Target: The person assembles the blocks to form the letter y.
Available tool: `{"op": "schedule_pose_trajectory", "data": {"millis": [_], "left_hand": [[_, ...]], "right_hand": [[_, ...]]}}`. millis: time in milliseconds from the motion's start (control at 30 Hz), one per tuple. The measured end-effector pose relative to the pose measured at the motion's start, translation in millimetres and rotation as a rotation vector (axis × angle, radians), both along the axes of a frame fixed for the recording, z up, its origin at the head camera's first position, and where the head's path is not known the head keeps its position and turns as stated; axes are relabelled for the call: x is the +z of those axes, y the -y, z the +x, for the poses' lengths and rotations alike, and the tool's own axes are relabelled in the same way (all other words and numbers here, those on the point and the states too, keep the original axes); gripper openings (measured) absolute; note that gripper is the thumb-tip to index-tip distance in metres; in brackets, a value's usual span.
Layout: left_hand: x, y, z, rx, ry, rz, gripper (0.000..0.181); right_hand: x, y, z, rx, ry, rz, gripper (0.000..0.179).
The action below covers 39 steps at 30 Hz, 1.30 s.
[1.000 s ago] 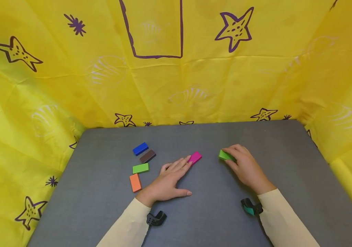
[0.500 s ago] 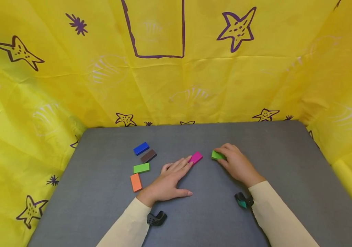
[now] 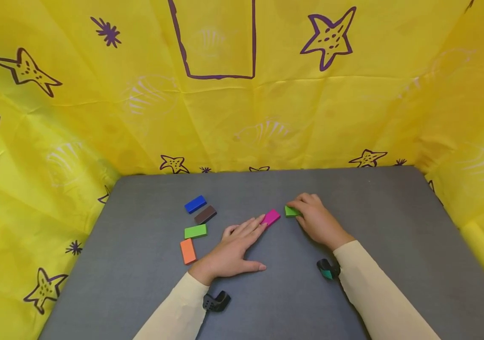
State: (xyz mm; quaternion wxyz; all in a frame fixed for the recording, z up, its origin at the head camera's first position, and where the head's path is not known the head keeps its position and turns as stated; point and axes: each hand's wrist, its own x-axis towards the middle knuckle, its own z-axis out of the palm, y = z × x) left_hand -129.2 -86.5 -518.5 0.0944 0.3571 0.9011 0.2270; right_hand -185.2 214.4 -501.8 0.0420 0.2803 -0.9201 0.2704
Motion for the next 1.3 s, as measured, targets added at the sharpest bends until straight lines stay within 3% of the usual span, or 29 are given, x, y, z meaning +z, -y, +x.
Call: {"op": "schedule_pose_trajectory", "data": {"millis": [233, 567, 800, 1300], "left_hand": [[2.9, -0.2, 0.1, -0.001, 0.009, 0.001, 0.106], [2.4, -0.9, -1.1, -0.005, 0.014, -0.009, 0.105], [3.6, 0.3, -1.5, -0.01, 0.018, -0.009, 0.104], [3.5, 1.4, -2.1, -0.011, 0.004, 0.009, 0.103]], "right_hand": [[-7.0, 5, -7.3, -0.014, -0.022, -0.086, 0.037], [-13.6, 9, -7.8, -0.195, 0.117, -0.262, 0.041], [-27.6, 13, -2.1, -0.272, 0.096, -0.403, 0.041], [-33.4, 17, 2.7, -0.33, 0.045, -0.426, 0.042]]}}
